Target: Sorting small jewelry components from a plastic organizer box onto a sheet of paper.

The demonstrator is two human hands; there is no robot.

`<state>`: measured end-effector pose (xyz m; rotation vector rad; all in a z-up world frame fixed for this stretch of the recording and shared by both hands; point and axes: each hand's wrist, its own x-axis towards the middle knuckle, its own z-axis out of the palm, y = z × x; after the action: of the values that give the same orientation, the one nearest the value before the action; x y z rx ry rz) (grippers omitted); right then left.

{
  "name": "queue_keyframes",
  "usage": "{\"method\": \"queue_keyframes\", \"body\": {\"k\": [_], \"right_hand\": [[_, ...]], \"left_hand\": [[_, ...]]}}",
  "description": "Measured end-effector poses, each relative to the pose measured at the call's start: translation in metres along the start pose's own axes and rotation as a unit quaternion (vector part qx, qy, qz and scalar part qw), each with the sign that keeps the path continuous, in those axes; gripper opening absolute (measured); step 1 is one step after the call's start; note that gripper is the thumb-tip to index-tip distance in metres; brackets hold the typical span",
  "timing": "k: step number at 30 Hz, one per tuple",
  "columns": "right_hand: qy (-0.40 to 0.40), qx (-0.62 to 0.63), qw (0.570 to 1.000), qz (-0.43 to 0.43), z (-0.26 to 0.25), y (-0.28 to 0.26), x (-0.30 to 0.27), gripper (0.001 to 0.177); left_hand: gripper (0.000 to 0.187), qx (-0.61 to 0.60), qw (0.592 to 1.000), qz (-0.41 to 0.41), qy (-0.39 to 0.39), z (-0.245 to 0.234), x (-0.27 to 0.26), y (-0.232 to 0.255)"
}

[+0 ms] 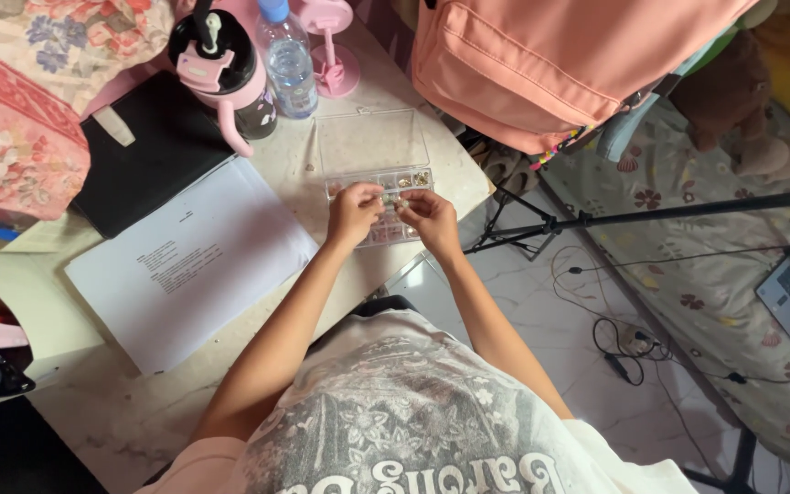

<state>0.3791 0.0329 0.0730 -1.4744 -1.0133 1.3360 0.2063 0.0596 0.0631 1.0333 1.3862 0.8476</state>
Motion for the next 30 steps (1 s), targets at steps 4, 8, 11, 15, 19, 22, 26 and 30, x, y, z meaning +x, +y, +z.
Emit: {"method": "queue_keyframes", "body": {"k": [4,8,11,15,19,22,26,30], "right_hand": [[-0.039,0.085,0.994,0.05,0.013,-0.008,0.002,0.034],[-0.065,0.04,0.996,0.048,0.015,-0.045,-0.003,0.037],[-0.033,0.037,0.998,0.036,0.001,-0.026,0.022,0.036],[0.063,-0.093,0.992,-0.061,-0.02,0.021,0.073,0.027],[0.107,-0.206,0.972,-0.03,-0.001,-0.007,0.075,0.036],[0.093,-0.268,0.959,0.03,-0.002,0.019,0.105,0.064],[0.071,-0.285,0.954,0.057,-0.003,0.037,0.137,0.074],[0.098,-0.121,0.986,0.059,-0.006,0.038,0.143,0.083]], "left_hand": [[0.029,-0.148,0.986,-0.076,0.012,0.009,-0.004,-0.013],[0.036,-0.34,0.93,-0.135,-0.034,-0.017,-0.019,0.002],[0.036,-0.385,0.91,-0.147,-0.036,-0.037,-0.022,-0.008],[0.033,-0.374,0.917,-0.14,0.012,-0.066,-0.031,-0.011],[0.033,-0.341,0.93,-0.112,0.077,-0.108,-0.041,-0.016],[0.031,-0.251,0.954,-0.066,0.148,-0.142,-0.042,-0.05],[0.04,0.014,0.97,-0.089,0.225,-0.18,-0.019,-0.124],[0.065,0.312,0.917,-0.13,0.212,-0.152,-0.036,-0.078]]}}
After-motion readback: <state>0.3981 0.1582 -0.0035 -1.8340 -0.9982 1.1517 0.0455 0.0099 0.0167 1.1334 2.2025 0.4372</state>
